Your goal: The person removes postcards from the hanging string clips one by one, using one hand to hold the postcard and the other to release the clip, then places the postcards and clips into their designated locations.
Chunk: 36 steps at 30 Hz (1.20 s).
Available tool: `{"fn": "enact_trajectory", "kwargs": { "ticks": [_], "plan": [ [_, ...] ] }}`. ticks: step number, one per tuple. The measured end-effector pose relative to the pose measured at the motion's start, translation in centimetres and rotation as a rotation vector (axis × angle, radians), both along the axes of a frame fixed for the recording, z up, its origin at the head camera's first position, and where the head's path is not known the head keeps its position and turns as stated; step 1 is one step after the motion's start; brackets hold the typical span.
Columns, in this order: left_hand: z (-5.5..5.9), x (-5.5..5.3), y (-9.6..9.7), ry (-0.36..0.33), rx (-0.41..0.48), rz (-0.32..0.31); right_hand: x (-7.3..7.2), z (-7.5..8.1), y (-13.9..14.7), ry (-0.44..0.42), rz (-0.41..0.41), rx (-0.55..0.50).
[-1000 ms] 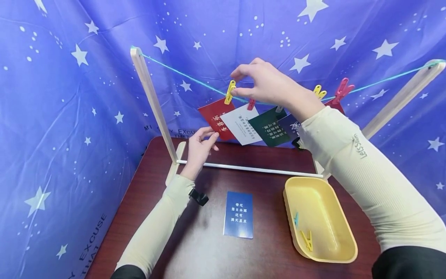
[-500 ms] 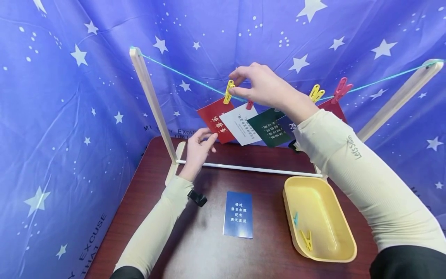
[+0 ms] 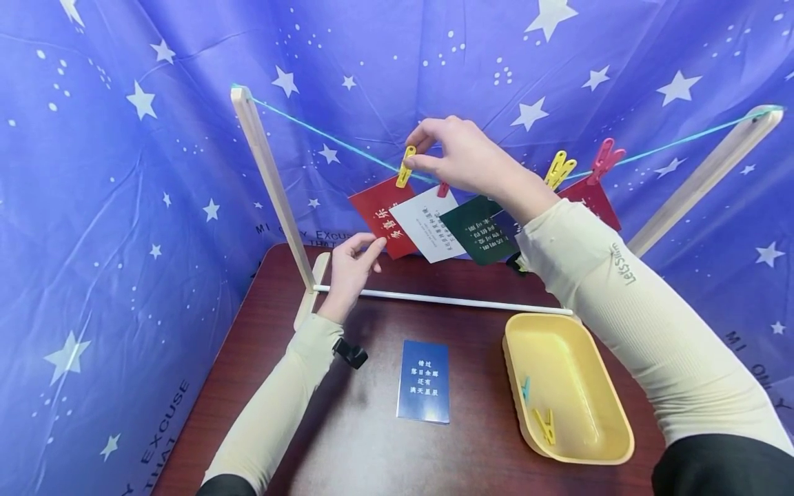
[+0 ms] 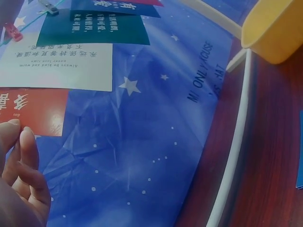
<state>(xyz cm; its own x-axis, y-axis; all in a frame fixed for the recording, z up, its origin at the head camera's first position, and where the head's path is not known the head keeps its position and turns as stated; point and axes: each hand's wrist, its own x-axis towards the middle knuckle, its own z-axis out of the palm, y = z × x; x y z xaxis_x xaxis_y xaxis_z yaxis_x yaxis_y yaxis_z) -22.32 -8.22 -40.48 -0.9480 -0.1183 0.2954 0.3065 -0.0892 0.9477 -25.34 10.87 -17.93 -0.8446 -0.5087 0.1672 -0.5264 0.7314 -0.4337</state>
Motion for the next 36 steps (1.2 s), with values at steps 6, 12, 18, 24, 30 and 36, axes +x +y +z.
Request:
{"fn": "enact_trajectory", "kwargs": {
  "ticks": [6, 12, 18, 24, 30, 36],
  "plan": [
    [0.0, 0.2, -0.2, 0.008, -0.013, 0.005, 0.1, -0.5, 0.1, 0.001, 0.013, -0.026],
    [-0.2, 0.2, -0.4, 0.02, -0.041, 0.009, 0.1, -1.0, 0.1, 0.055, 0.019, -0.032],
    [-0.3, 0.1, -0.5, 0.037, -0.056, 0.02, 0.1, -1.6, 0.2, 0.188, 0.032, -0.099],
    [-0.3, 0.2, -0.5, 0.045, -0.041, 0.01, 0.0, -2.4, 0.4, 0.298, 0.054, -0.166],
    [-0.2, 0.4, -0.7, 0.034, -0.043, 0.007, -0.2, -2.9, 0.4, 0.354, 0.055, -0.202],
    [-0.1, 0.6, -1.0, 0.017, -0.023, 0.003, -0.1, -3.1, 0.6, 0.398, 0.045, -0.226]
  ]
}}
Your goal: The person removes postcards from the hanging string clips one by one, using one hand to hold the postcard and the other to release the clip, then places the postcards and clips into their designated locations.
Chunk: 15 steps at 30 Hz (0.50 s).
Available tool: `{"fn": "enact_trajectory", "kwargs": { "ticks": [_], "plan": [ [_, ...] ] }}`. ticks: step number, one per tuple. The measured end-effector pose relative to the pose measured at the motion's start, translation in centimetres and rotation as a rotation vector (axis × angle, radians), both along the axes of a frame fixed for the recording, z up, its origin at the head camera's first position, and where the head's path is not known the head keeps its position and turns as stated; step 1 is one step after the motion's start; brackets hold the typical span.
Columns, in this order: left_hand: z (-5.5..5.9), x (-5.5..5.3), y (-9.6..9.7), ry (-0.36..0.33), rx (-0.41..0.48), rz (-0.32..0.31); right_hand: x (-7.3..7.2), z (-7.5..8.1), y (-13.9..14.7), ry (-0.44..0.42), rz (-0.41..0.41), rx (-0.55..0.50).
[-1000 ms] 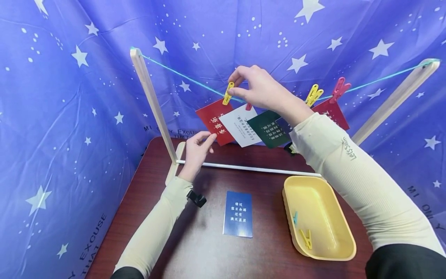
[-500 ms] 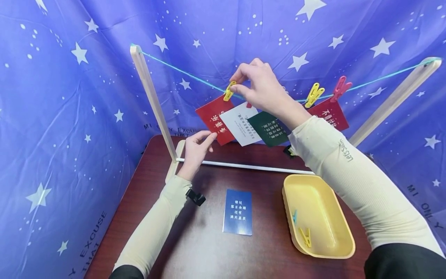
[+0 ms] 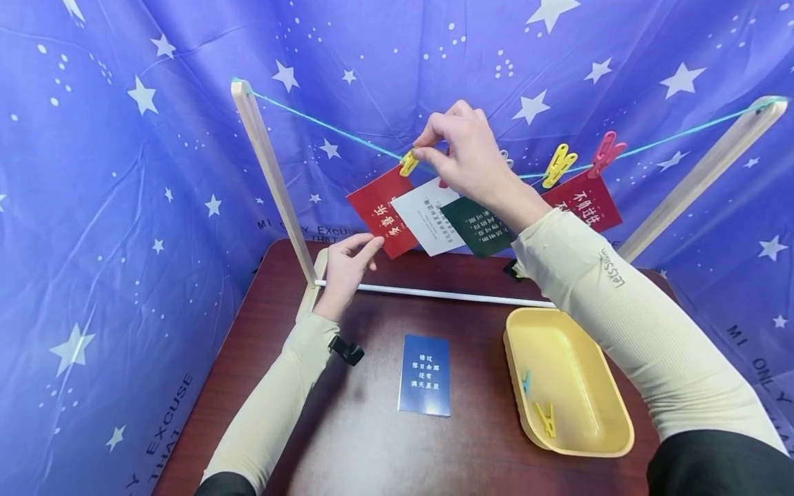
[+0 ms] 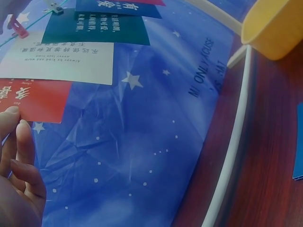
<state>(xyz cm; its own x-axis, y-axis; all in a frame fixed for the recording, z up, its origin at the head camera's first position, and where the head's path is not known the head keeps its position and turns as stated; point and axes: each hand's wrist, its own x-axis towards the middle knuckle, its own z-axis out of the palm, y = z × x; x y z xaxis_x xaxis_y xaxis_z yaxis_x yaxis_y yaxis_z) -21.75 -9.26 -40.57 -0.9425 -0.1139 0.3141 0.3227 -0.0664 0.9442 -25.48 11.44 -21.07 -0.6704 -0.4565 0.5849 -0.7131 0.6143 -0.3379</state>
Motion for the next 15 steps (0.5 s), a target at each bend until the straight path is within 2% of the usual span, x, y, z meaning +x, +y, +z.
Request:
{"fn": "enact_trajectory", "kwargs": {
  "ticks": [15],
  "plan": [
    [0.33, 0.53, -0.85, -0.022, -0.04, 0.029, 0.62, 0.31, 0.14, 0.011, -0.03, -0.023]
  ]
}}
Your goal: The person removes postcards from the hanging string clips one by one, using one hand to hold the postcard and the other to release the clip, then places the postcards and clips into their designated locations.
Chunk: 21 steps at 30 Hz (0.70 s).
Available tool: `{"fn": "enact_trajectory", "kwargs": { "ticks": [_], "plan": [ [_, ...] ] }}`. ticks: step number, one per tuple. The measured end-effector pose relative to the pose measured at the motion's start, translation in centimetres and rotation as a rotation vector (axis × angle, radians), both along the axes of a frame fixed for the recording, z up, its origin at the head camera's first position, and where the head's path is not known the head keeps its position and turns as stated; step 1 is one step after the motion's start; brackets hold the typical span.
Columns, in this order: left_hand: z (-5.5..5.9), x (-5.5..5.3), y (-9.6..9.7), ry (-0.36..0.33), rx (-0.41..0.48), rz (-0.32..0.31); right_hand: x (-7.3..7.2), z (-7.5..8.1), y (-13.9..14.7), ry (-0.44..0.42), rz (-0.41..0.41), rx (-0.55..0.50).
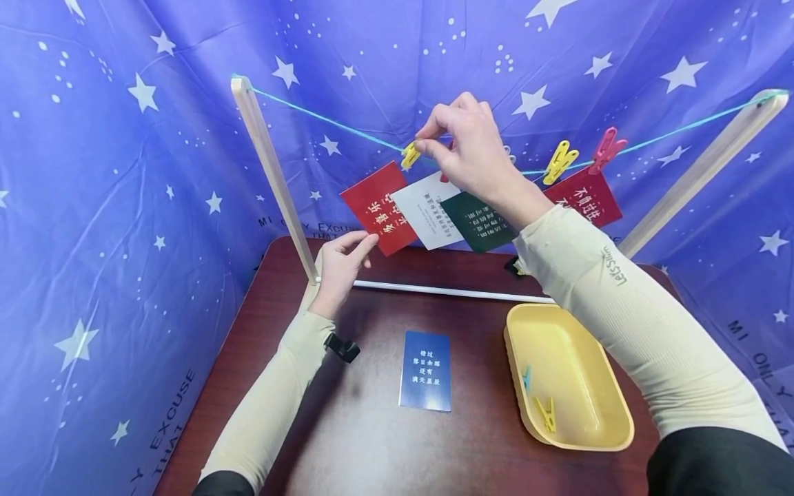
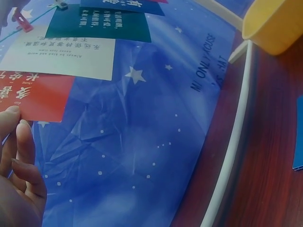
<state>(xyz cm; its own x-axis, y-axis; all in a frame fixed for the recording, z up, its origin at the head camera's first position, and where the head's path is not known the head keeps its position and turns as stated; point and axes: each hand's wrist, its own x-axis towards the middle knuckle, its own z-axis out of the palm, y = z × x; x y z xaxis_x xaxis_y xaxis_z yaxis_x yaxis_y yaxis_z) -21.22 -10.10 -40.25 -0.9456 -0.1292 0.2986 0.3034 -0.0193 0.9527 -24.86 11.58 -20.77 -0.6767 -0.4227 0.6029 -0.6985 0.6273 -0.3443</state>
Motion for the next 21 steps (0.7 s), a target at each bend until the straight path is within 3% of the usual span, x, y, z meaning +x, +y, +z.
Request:
{"fn": "enact_trajectory", "kwargs": {
  "ticks": [21],
  "plan": [
    [-0.2, 0.5, -0.7, 0.034, 0.057, 0.001, 1.1, 0.3, 0.7, 0.072, 0.007, -0.084]
  ]
}}
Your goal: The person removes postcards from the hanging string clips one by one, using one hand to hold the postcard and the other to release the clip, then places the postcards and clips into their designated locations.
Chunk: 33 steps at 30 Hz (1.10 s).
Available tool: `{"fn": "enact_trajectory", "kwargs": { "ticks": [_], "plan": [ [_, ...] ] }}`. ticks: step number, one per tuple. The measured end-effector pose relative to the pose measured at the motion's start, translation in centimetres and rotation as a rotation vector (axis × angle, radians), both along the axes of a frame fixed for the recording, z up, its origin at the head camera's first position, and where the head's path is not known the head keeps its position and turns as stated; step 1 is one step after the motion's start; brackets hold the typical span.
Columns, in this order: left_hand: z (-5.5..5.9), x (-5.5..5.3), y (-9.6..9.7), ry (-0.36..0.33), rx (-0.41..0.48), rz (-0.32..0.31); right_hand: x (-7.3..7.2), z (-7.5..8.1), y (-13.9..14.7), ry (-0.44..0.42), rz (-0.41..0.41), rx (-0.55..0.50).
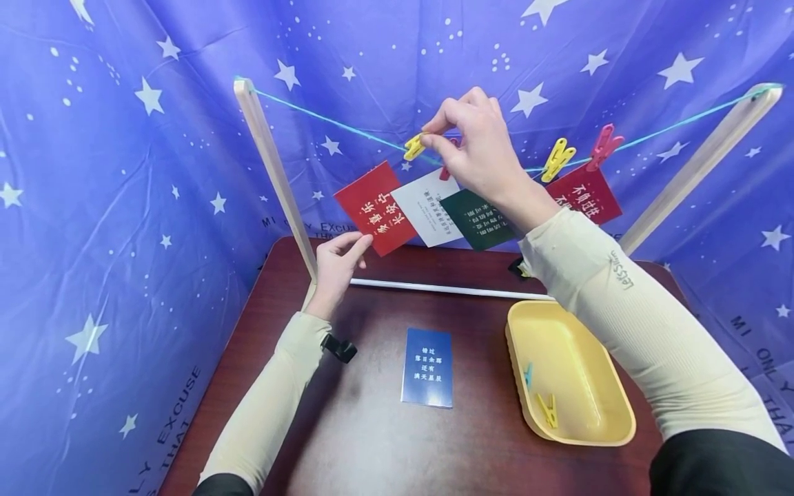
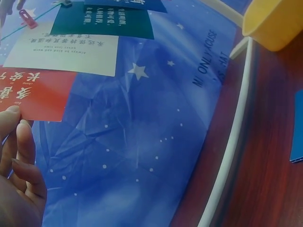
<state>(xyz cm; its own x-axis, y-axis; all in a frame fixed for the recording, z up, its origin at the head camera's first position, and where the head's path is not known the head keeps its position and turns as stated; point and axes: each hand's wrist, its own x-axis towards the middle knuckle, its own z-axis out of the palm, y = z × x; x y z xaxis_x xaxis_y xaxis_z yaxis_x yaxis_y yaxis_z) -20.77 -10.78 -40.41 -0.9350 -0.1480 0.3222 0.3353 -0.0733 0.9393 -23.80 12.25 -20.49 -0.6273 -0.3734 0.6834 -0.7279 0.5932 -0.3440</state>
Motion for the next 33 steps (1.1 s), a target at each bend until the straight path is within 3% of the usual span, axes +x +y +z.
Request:
{"fn": "enact_trajectory", "kwargs": {
  "ticks": [16, 23, 33],
  "plan": [
    [-0.1, 1.0, -0.6, -0.027, -0.023, 0.003, 1.6, 0.9, 1.9, 0.016, -0.036, -0.051],
    [-0.6, 1.1, -0.7, -0.043, 0.003, 0.011, 2.4, 0.6, 3.2, 0.046, -0.025, -0.059],
    [-0.9, 2.0, -0.7, -0.062, 0.017, 0.038, 3.3, -0.2, 4.5, 0.003, -0.055, -0.025]
  ]
}}
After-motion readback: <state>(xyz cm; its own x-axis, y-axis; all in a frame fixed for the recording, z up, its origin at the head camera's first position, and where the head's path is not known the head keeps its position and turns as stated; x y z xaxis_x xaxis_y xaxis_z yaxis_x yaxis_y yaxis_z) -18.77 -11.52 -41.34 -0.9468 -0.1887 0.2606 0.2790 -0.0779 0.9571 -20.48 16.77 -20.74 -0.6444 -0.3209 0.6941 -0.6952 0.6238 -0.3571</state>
